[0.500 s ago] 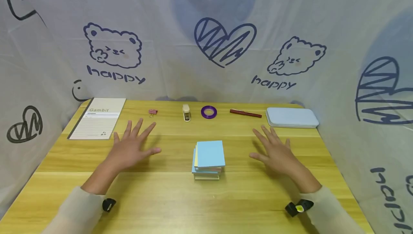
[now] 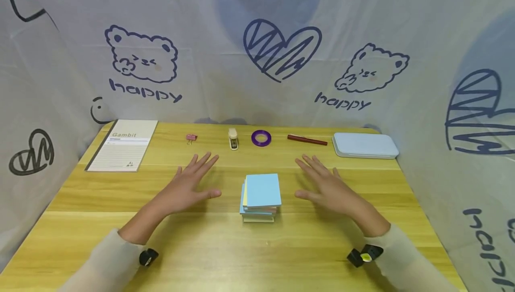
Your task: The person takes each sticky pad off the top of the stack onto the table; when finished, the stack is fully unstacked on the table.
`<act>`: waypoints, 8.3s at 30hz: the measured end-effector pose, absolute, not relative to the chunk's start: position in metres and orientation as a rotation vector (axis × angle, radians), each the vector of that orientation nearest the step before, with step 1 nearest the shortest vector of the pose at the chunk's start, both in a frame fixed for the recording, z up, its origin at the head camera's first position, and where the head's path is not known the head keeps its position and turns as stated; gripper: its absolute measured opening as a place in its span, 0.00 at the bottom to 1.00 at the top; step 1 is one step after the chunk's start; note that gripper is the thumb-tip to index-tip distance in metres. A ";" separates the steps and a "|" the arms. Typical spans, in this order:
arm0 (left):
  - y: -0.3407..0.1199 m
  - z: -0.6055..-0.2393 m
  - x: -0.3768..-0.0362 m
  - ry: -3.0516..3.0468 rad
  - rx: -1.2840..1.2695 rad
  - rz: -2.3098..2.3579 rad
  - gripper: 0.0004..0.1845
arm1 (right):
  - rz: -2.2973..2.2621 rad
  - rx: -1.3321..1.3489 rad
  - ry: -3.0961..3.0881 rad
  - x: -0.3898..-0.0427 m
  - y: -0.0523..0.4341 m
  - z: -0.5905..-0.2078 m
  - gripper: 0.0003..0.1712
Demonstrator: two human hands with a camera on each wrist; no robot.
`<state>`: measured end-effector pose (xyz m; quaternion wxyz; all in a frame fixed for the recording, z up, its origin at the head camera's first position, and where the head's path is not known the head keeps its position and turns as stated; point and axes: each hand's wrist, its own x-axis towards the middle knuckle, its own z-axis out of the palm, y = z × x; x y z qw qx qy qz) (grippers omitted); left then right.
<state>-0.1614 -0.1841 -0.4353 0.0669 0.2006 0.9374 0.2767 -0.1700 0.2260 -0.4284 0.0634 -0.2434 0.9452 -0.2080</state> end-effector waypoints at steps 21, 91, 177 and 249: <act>-0.119 -0.446 -0.149 2.375 0.706 1.353 0.59 | -0.781 -1.030 2.562 -0.164 0.158 -0.405 0.58; -0.102 -0.464 -0.150 2.284 0.667 1.575 0.50 | -0.743 -0.730 2.702 -0.275 0.217 -0.472 0.53; -0.102 -0.462 -0.147 2.420 0.702 1.426 0.47 | -0.736 -0.605 2.692 -0.264 0.307 -0.483 0.52; -0.103 -0.465 -0.151 2.405 0.671 1.398 0.49 | -0.996 -0.815 2.601 -0.185 0.235 -0.432 0.49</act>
